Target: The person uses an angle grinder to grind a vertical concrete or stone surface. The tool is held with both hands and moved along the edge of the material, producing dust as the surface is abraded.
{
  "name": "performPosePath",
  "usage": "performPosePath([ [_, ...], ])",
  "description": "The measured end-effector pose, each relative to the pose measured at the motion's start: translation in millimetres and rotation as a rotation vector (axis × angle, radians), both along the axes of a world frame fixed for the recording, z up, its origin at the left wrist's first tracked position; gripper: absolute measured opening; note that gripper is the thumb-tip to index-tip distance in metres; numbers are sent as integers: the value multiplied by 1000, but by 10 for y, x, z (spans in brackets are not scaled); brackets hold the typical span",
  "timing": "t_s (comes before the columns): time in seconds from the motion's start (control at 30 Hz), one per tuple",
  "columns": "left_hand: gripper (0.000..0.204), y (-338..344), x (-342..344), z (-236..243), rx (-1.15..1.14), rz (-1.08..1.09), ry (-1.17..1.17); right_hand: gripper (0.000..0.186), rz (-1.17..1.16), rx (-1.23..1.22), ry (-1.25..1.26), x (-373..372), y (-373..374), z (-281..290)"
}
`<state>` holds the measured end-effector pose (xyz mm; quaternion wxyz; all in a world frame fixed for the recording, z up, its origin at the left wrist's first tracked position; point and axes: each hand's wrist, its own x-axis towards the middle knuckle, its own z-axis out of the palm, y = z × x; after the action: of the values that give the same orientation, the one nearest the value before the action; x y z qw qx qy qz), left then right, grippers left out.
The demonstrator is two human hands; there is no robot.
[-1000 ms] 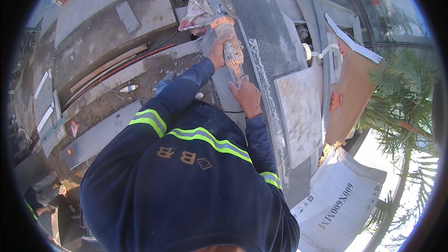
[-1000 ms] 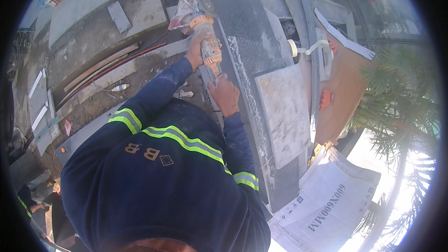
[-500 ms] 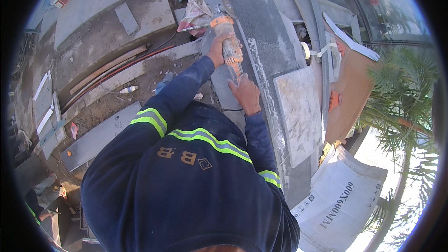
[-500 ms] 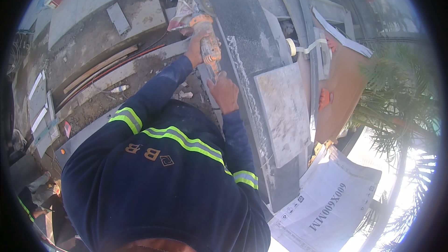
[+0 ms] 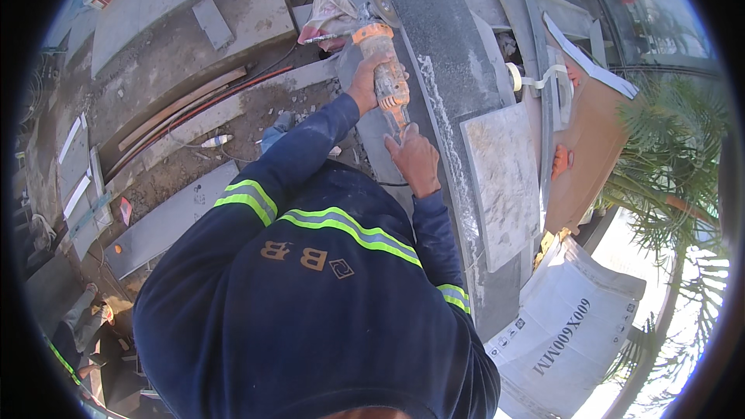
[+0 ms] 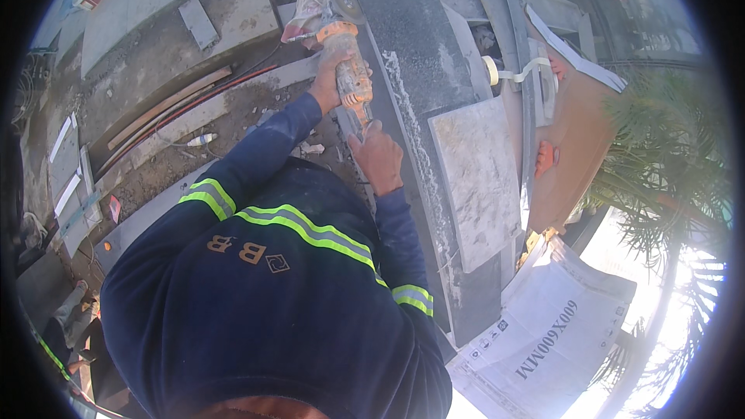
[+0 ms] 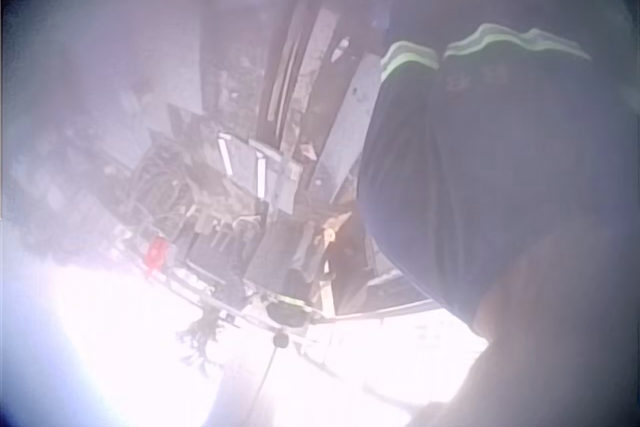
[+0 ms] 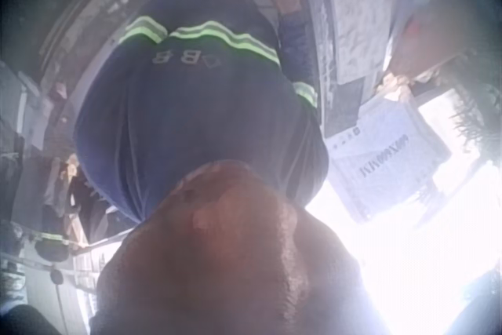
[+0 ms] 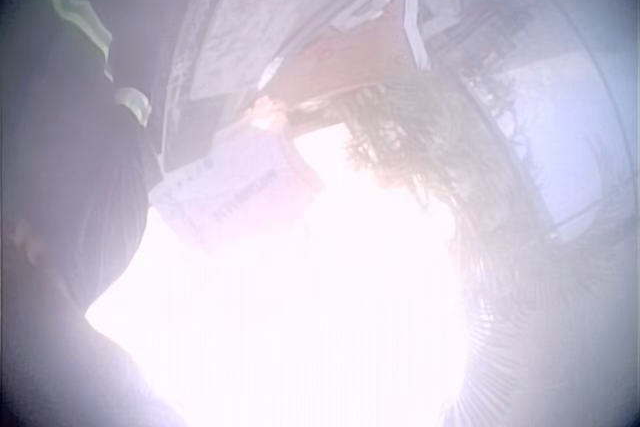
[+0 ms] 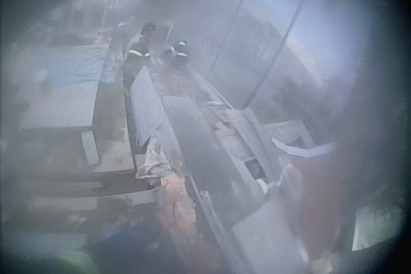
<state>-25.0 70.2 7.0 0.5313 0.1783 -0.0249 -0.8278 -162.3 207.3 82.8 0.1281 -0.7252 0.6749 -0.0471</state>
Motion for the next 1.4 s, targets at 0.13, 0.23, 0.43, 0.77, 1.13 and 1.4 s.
performPosePath([
  [0.13,32,-71,-5,-45,0,-10,19,43,-7,-9,5,-4,-60,-43],
  [0.23,33,-146,-15,-90,-8,-10,0,44,-7,-3,10,-1,-135,-59],
  [0.43,35,-285,-9,-114,-26,-4,-35,44,-11,-19,-19,17,-252,-90],
  [0.77,34,-41,-1,15,6,-11,-22,43,-14,10,-7,0,-67,-27],
  [1.13,32,13,-16,-33,-6,-6,-2,46,-22,53,-25,-9,2,22],
  [1.4,39,-123,-26,-61,-2,-16,-31,43,8,-27,-5,-40,-129,-102],
])
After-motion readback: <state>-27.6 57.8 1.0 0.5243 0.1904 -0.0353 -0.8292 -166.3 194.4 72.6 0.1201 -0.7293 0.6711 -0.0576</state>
